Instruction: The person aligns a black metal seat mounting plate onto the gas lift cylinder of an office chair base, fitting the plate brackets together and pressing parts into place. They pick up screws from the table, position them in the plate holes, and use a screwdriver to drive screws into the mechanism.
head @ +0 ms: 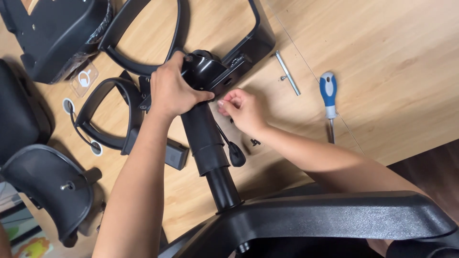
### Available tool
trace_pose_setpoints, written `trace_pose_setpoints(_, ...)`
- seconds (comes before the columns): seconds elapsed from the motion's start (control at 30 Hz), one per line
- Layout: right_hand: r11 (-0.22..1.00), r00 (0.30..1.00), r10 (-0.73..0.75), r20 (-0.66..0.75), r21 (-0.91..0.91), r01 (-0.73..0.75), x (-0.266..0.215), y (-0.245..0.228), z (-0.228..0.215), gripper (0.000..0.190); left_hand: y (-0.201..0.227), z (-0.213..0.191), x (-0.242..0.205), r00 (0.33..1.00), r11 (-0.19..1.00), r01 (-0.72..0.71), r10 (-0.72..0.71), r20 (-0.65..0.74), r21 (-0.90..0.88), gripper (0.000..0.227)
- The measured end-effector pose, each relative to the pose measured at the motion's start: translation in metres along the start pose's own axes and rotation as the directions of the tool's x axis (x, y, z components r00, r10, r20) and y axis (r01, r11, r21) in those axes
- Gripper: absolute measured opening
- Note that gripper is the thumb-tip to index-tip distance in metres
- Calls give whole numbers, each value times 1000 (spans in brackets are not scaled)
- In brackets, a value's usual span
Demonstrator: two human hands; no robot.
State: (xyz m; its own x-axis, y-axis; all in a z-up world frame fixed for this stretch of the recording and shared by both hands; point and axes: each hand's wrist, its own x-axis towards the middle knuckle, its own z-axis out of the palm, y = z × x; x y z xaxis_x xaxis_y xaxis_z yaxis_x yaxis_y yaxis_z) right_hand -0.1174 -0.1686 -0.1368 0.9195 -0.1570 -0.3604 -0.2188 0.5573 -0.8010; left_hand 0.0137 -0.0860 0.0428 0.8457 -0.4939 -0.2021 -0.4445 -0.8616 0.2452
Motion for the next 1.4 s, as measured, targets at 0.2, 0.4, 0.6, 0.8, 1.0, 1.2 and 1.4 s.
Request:
trace_pose_setpoints(0.2,999,999,-27,37,-27,28,-6,14,-3,6,-1,-1,0,998,999,29,-30,47,17,75)
trace_pose_setpoints(0.4,954,965,260,36,144,-263,-4,-1,5,19,-2,0,1,999,1000,15,-16,46,17,77)
trace_pose_setpoints(0.6,861,898,431,94,255,-440,-2,6,8,21,-2,-1,0,999,1000,14,-15,46,14,78)
trace_pose_setpoints(0.8,798,871,482,96,362,-481,5,23,6,19,0,0,1,999,1000,-14,12,53,27,78)
trace_pose_setpoints(1.0,793,861,484,156,339,-507,6,24,5,15,3,-1,1,999,999,-8,6,43,32,80)
trace_pose_setpoints(1.2,832,874,461,154,267,-486,5,17,5,13,1,0,0,999,999,23,-24,35,31,81)
trace_pose_setpoints(1.4,782,882,424,205,408,-471,12,27,4,10,2,1,-2,999,999,21,-22,37,30,80)
